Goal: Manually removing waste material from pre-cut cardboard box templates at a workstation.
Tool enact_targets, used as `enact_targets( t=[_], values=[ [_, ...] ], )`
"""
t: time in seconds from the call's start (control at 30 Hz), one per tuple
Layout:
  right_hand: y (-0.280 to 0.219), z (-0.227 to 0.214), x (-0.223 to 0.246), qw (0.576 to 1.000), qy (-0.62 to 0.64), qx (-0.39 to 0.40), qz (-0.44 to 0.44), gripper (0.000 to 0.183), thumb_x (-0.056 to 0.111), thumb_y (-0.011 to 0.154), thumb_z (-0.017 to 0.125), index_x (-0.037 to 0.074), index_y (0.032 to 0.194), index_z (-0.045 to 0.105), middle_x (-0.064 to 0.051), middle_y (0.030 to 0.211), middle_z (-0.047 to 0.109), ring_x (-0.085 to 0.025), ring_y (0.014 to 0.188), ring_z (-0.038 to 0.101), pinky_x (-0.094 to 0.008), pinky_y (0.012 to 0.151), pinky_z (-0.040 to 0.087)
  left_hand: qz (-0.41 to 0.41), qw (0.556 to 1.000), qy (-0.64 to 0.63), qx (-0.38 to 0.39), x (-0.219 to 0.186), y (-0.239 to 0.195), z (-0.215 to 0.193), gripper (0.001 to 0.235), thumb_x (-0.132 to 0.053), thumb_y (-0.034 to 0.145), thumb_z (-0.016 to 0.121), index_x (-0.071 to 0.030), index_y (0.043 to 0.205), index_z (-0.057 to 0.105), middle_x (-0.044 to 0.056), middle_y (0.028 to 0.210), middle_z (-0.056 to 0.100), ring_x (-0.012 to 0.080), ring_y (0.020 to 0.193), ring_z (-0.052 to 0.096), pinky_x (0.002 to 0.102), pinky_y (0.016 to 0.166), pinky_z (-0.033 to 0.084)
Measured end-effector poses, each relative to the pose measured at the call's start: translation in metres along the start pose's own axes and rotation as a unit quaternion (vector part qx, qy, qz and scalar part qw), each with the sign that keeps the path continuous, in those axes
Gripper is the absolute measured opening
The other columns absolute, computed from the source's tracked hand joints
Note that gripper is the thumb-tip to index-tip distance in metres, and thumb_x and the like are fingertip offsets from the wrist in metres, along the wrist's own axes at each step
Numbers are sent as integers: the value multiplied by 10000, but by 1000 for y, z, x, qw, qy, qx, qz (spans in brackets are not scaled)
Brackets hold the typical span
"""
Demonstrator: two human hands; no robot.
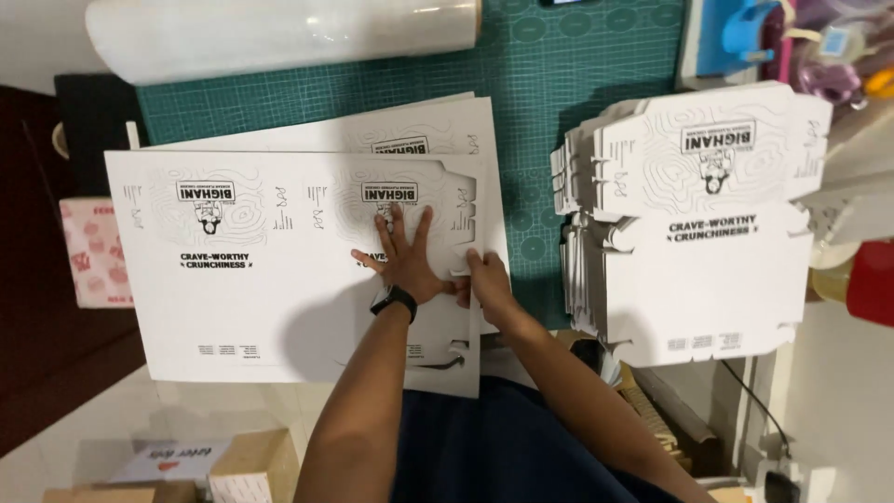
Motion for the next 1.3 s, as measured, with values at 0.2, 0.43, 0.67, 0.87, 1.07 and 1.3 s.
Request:
enact_targets(
  t=[0.2, 0.43, 0.67, 0.87, 1.07, 1.3],
  values=[
    [37, 1, -33, 997, 4, -52, -53, 631, 330, 1084, 427, -96, 1526, 281, -173, 866, 581, -190, 518, 573, -324, 371, 519, 20, 999, -43, 27, 1, -13, -15, 1416, -606, 649, 894, -420, 1636, -105, 104, 1690, -292, 376, 1529, -303, 878, 1044, -85],
    [11, 12, -20, 992, 21, -90, -90, 599, 191, 983, 532, -119, 1465, 355, -96, 690, 544, -149, 458, 522, -254, 345, 433, 82, 991, -102, -22, 30, 17, 28, 1379, -526, 636, 918, -463, 1631, -35, 103, 1701, -246, 409, 1541, -251, 923, 987, -56],
    [-26, 28, 2, 972, -122, -199, -41, 642, 433, 1043, 496, 62, 1562, 423, -276, 1396, 603, -356, 1098, 719, -466, 844, 622, 111, 969, -196, -99, 15, -3, -26, 1298, -490, 661, 926, -372, 1658, 104, 155, 1698, -224, 478, 1531, -226, 910, 1018, -21],
    [29, 18, -26, 961, -118, -242, -70, 625, 409, 1038, 517, 29, 1532, 467, -298, 1417, 583, -409, 1237, 639, -515, 970, 577, 61, 986, -153, -20, 12, 1, -37, 1363, -624, 655, 892, -408, 1650, -13, 122, 1684, -292, 395, 1539, -275, 866, 1055, -41],
    [14, 30, -22, 952, -159, -256, -49, 591, 413, 1042, 489, 41, 1502, 500, -284, 1399, 607, -421, 1312, 584, -524, 1083, 504, 33, 990, -137, -20, 12, 3, -30, 1347, -591, 684, 902, -425, 1645, -27, 111, 1679, -307, 375, 1523, -320, 866, 1036, -106],
    [-31, 50, 1, 957, -203, -208, -17, 544, 392, 1000, 509, 39, 1413, 473, -356, 1236, 639, -494, 1149, 659, -550, 887, 579, 60, 982, -111, -143, 21, 33, 33, 929, -360, 953, 666, -442, 1643, 50, 127, 1723, -153, 401, 1554, -198, 883, 993, -148]
  ],
)
Point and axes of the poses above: each hand's wrist, its own y-axis towards the middle knuckle, its own z-axis out of the palm, x = y × z, the point moved 2 cm from there along y, towards the middle knuckle
